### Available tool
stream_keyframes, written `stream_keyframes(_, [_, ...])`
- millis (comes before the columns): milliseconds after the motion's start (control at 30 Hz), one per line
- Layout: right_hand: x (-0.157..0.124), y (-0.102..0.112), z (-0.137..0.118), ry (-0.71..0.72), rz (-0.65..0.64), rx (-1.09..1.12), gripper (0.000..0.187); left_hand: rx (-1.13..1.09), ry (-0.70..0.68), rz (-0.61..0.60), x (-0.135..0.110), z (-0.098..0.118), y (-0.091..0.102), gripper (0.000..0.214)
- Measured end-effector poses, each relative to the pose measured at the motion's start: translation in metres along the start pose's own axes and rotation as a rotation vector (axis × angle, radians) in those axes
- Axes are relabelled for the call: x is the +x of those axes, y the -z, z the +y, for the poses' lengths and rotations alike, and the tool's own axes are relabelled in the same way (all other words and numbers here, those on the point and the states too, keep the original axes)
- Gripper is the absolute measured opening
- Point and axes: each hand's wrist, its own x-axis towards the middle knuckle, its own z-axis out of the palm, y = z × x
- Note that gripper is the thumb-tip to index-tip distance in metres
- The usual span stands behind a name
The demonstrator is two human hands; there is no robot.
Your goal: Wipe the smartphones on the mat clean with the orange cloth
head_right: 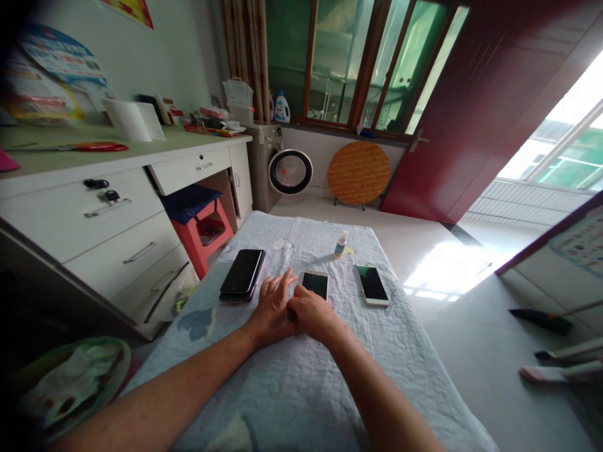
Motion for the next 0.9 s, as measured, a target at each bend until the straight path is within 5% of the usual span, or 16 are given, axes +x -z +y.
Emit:
stream_keyframes(300, [-0.024, 0.007, 0.000, 0.064, 0.082, 0.325, 0.023, -0.042, -0.052, -0.069, 0.002, -0.001, 0.002, 0.126])
stream_keyframes(500, [-0.029, 0.005, 0.016, -0.053, 0.167, 0.237, 0.019, -0.030, -0.057, -0.122, 0.002, -0.003, 0.000, 0.111])
stream_keyframes(733, [-0.023, 0.005, 0.043, -0.283, 0.299, 0.102, 0.027, 0.034, -0.107, -0.141, 0.003, -0.001, 0.005, 0.075])
stream_keyframes(900, [-0.037, 0.008, 0.049, -0.186, 0.268, 0.200, 0.023, 0.075, -0.103, -0.162, 0.004, -0.004, 0.007, 0.032])
